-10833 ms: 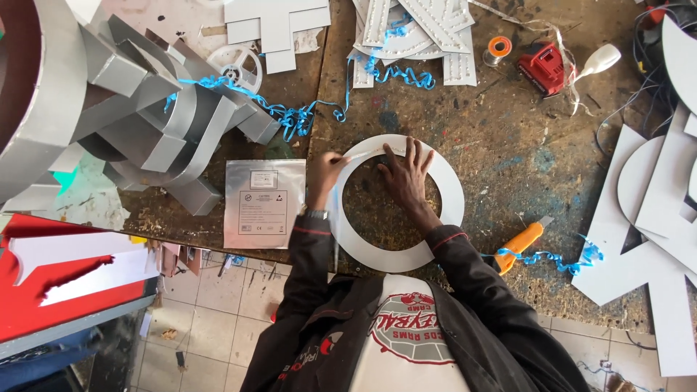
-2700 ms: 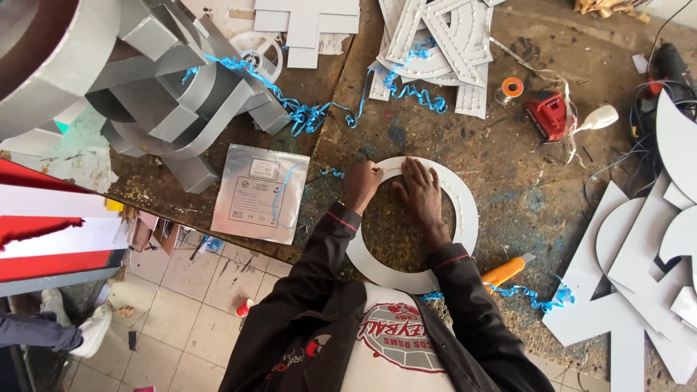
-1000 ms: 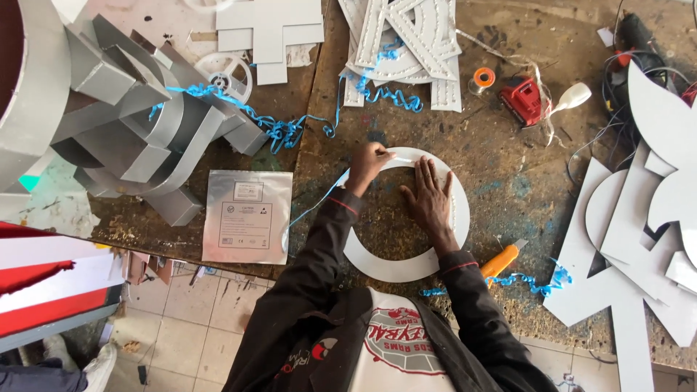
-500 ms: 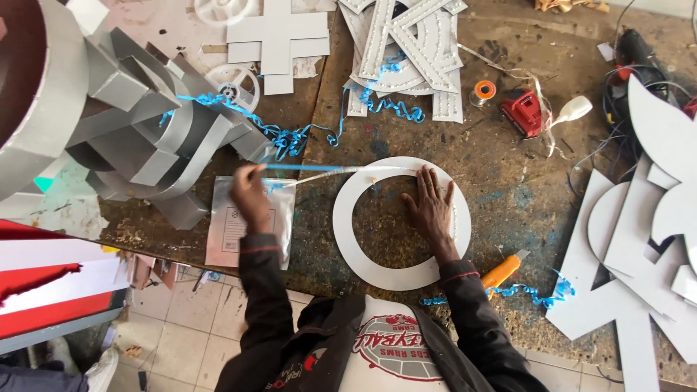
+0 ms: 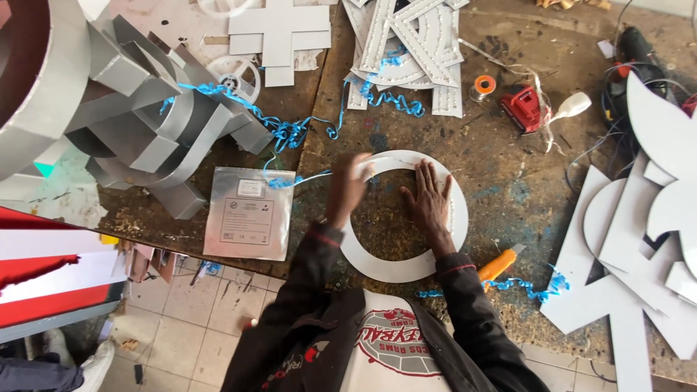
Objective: The person assembles LED light strips onto white acrylic letter cutouts. They use a utility knife to cut the strips to size and then carefully place and press the strips onto the edges of the letters, including a 'Y' shape and a circular 'O' shape.
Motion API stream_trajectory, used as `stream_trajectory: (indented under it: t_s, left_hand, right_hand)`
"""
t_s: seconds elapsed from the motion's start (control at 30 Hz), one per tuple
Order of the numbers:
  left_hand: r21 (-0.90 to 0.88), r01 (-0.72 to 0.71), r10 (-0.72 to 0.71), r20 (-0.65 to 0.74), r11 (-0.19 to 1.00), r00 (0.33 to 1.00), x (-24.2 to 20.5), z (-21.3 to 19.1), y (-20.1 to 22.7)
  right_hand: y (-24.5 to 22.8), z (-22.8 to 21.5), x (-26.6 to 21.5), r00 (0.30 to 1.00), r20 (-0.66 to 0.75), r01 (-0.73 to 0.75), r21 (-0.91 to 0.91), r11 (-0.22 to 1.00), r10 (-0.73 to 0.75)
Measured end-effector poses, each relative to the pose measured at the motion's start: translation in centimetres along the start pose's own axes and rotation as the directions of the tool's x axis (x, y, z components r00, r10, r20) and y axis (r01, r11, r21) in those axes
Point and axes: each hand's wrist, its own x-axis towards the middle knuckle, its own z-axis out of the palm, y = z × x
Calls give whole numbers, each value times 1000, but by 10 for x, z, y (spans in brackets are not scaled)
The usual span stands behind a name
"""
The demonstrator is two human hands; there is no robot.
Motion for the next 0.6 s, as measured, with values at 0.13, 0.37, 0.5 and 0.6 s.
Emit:
stream_trajectory:
  t_s: [0.13, 0.37, 0.5, 0.6]
  left_hand:
    - [308, -216, 172, 163, 927, 971, 36, 95, -52]
    - [342, -237, 163, 233, 909, 959, 74, 112, -80]
    - [373, -227, 83, 365, 899, 927, 78, 111, -71]
    - [310, -246, 136, 336, 918, 932, 67, 109, -79]
  right_hand:
    - [8, 14, 3, 1000, -1, -10, -40, 999, 10]
    - [10, 15, 4, 999, -44, -10, -25, 1000, 9]
    - [11, 14, 4, 996, -89, 12, -18, 1000, -14]
    - [65, 71, 28, 961, -276, 14, -13, 1000, -17]
